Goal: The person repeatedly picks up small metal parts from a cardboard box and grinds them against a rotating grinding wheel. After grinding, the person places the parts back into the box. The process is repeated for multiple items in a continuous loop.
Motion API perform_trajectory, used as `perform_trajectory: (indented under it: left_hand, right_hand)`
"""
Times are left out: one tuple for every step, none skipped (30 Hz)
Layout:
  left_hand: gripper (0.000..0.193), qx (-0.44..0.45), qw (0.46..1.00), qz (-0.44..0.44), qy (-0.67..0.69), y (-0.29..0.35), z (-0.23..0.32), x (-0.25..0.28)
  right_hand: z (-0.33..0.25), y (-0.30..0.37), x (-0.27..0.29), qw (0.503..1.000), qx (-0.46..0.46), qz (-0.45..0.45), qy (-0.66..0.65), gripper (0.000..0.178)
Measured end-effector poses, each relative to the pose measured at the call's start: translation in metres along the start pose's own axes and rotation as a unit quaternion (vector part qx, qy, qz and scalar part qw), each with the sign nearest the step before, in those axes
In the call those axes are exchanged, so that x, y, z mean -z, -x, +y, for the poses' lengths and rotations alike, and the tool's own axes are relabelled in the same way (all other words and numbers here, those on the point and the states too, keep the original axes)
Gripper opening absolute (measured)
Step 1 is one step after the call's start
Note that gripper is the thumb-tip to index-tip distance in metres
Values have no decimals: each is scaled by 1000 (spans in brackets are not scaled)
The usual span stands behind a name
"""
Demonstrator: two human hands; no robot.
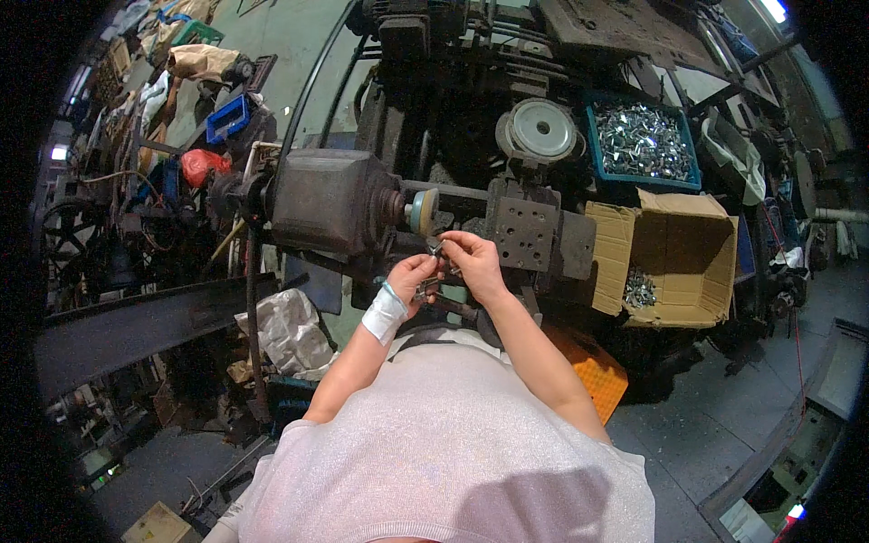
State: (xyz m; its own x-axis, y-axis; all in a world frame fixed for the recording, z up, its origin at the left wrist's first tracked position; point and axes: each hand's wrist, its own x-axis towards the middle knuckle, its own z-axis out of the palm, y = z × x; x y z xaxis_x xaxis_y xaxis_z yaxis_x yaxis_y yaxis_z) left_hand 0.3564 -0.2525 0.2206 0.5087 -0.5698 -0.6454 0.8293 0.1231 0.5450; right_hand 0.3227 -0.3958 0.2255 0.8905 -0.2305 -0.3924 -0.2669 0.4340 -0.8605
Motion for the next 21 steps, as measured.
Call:
perform_trajectory:
  left_hand:
    - [22,-2,1000,11,-7,-2,-1,1]
    - [22,-8,999,21,-32,-3,-2,1]
    - [22,-14,998,30,-56,-4,-3,1]
    - [22,-19,996,39,-81,-5,-3,1]
    - [22,-16,995,51,-82,-5,-2,0]
    - [22,-14,995,62,-83,-5,0,-1]
    - [22,-11,994,73,-85,-6,2,-2]
    - [21,-28,992,68,-99,-8,1,1]
    - [20,-44,990,64,-114,-12,0,5]
    - [20,-61,988,59,-128,-15,-1,8]
    - [19,-66,987,63,-132,-14,2,5]
    - [18,-71,986,71,-133,-16,2,5]
    - [18,-76,985,78,-134,-20,1,6]
    - [18,-81,984,85,-135,-21,1,5]
    - [18,-82,983,98,-129,-22,0,3]
    - [17,-84,983,110,-123,-22,-2,0]
    - [17,-86,982,123,-117,-22,-2,-1]
    - [17,-90,981,126,-113,-22,-2,-2]
    - [16,-93,981,129,-110,-22,-1,-2]
    - [16,-97,981,133,-106,-22,-1,-2]
    - [16,-100,981,130,-100,-23,-2,-1]
  right_hand:
    - [4,-1,0,1000,2,14,8,13]
    - [8,-2,0,999,3,28,16,14]
    - [11,-3,0,999,16,38,31,14]
    - [14,-5,-1,997,29,49,45,14]
    - [14,-6,-1,996,42,59,59,13]
    - [13,-7,-1,993,54,58,85,13]
    - [11,-8,0,990,65,56,111,13]
    - [10,-8,0,986,76,54,138,13]
    - [8,-9,0,985,74,55,143,13]
    - [7,-11,-1,985,72,56,148,13]
    - [6,-12,-2,984,70,57,153,13]
    - [5,-14,-3,984,66,65,153,13]
    - [4,-15,-5,984,62,73,152,13]
    - [3,-16,-6,983,58,81,152,13]
    - [3,-18,-6,982,58,82,160,13]
    - [4,-19,-6,981,57,82,167,12]
    - [5,-21,-6,979,56,83,175,12]
    - [5,-23,-6,978,61,84,183,12]
    - [5,-26,-7,976,66,84,192,13]
    - [6,-27,-8,974,70,83,201,13]
    - [5,-28,-8,973,71,85,203,13]
